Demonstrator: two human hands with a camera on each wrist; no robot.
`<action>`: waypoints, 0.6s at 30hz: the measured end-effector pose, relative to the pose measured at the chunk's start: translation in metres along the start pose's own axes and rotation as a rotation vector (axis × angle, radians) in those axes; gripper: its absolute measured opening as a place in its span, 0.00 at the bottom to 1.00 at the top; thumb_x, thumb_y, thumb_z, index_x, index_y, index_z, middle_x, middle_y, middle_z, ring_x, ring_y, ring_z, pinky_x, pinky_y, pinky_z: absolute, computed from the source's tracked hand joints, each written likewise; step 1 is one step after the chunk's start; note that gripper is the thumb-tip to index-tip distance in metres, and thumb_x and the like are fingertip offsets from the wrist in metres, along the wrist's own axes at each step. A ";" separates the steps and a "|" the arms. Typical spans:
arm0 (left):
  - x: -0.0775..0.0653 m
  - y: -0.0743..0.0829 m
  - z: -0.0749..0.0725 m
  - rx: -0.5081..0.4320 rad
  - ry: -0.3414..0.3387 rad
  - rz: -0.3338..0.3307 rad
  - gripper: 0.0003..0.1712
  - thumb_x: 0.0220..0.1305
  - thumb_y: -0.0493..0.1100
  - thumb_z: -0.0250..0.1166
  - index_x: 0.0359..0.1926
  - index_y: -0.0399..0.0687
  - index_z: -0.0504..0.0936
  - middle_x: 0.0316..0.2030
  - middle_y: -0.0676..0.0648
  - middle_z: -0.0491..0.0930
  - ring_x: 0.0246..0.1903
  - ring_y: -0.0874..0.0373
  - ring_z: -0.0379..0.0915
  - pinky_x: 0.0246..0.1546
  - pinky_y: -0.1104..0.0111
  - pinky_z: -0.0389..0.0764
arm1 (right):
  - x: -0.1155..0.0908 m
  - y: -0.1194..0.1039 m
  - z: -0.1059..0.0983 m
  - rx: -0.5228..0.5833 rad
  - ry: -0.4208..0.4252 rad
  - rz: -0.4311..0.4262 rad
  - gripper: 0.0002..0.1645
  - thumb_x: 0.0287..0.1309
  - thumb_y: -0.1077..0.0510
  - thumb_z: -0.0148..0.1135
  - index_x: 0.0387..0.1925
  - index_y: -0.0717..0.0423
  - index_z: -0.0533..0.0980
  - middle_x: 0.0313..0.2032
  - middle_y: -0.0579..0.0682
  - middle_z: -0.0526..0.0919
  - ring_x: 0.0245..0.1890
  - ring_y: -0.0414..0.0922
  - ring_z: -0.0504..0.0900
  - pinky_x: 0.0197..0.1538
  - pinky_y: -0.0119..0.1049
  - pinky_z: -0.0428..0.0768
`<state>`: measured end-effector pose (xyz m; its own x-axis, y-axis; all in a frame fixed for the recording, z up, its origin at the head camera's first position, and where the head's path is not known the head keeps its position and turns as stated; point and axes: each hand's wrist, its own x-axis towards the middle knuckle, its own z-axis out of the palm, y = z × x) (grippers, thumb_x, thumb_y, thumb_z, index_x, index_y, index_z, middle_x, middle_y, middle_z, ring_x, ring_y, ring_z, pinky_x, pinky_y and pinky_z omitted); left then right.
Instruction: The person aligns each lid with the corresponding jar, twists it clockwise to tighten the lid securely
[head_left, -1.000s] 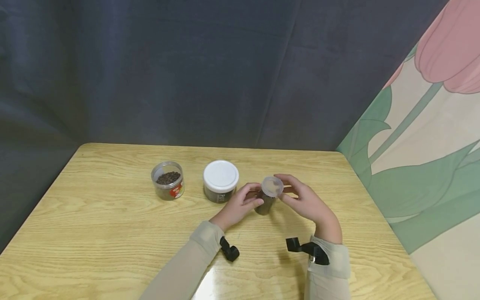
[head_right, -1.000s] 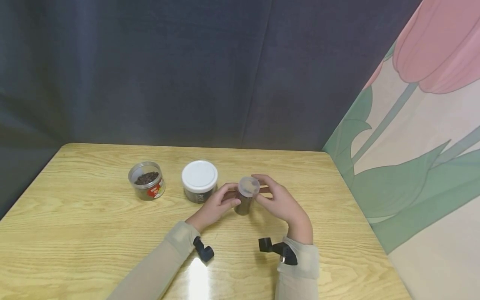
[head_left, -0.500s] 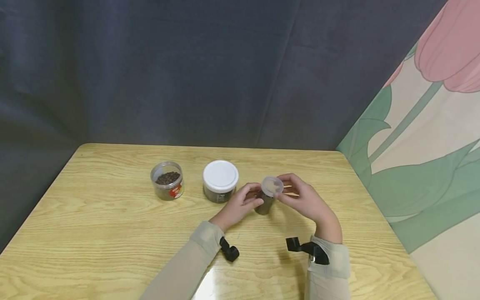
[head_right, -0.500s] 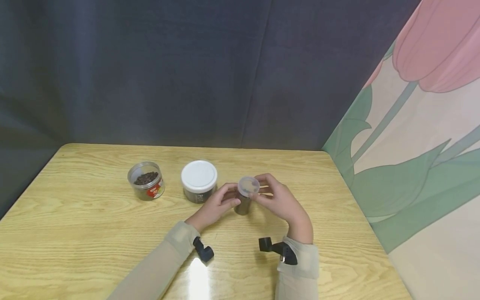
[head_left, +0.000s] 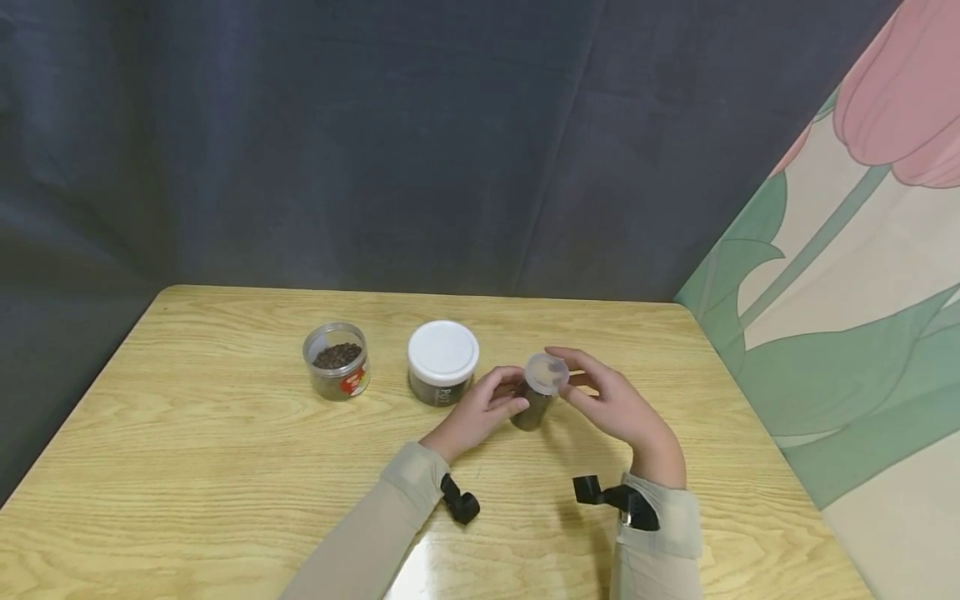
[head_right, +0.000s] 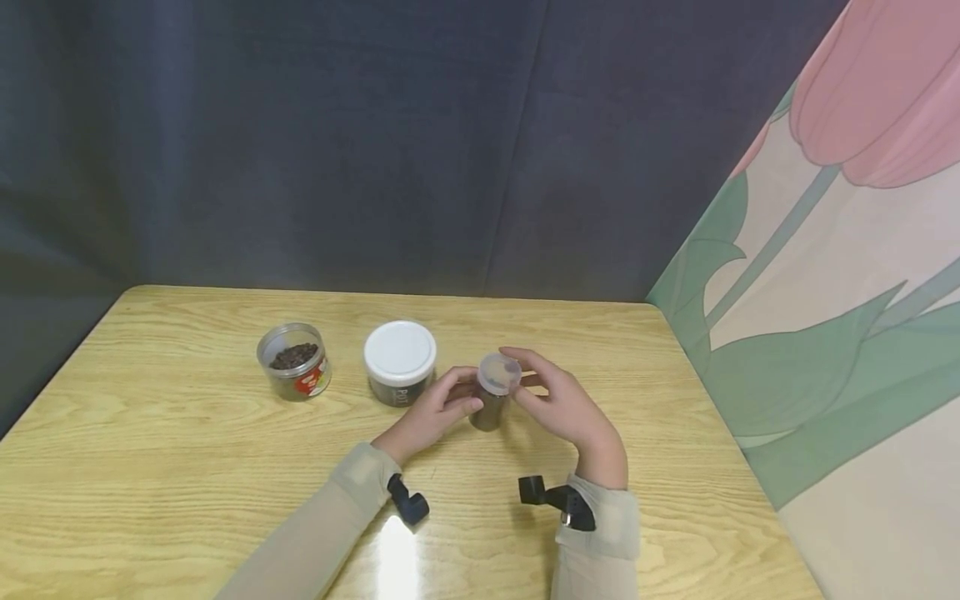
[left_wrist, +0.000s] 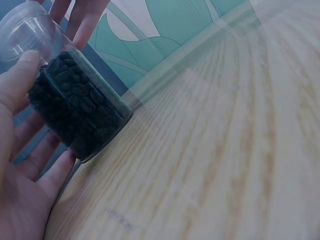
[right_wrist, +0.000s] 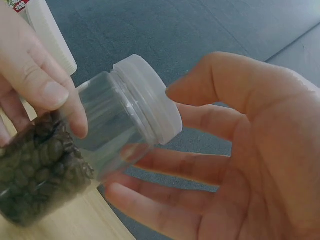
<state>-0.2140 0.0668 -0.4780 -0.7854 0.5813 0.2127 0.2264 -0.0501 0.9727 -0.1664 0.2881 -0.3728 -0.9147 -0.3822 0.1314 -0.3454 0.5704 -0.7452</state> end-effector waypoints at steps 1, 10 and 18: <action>0.000 0.000 0.000 -0.002 -0.002 0.002 0.28 0.75 0.41 0.61 0.70 0.41 0.66 0.68 0.40 0.69 0.69 0.50 0.65 0.70 0.66 0.69 | 0.000 0.000 0.000 0.007 -0.002 0.005 0.29 0.71 0.66 0.56 0.71 0.59 0.66 0.62 0.62 0.75 0.57 0.62 0.79 0.57 0.60 0.81; -0.001 0.003 0.000 -0.002 -0.004 -0.007 0.28 0.75 0.41 0.61 0.71 0.40 0.65 0.69 0.40 0.68 0.69 0.49 0.65 0.71 0.65 0.68 | 0.001 -0.002 0.003 0.079 0.020 0.093 0.26 0.69 0.61 0.61 0.65 0.55 0.67 0.57 0.61 0.76 0.56 0.62 0.78 0.56 0.57 0.83; -0.001 0.003 0.000 0.018 0.001 -0.014 0.28 0.75 0.42 0.61 0.71 0.42 0.66 0.68 0.42 0.69 0.69 0.53 0.66 0.70 0.67 0.69 | 0.002 -0.002 0.005 0.080 0.036 0.117 0.28 0.68 0.59 0.65 0.64 0.59 0.64 0.57 0.62 0.75 0.56 0.62 0.78 0.55 0.55 0.84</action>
<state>-0.2124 0.0658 -0.4753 -0.7893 0.5808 0.1991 0.2255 -0.0275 0.9739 -0.1668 0.2824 -0.3740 -0.9552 -0.2891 0.0634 -0.2196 0.5489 -0.8065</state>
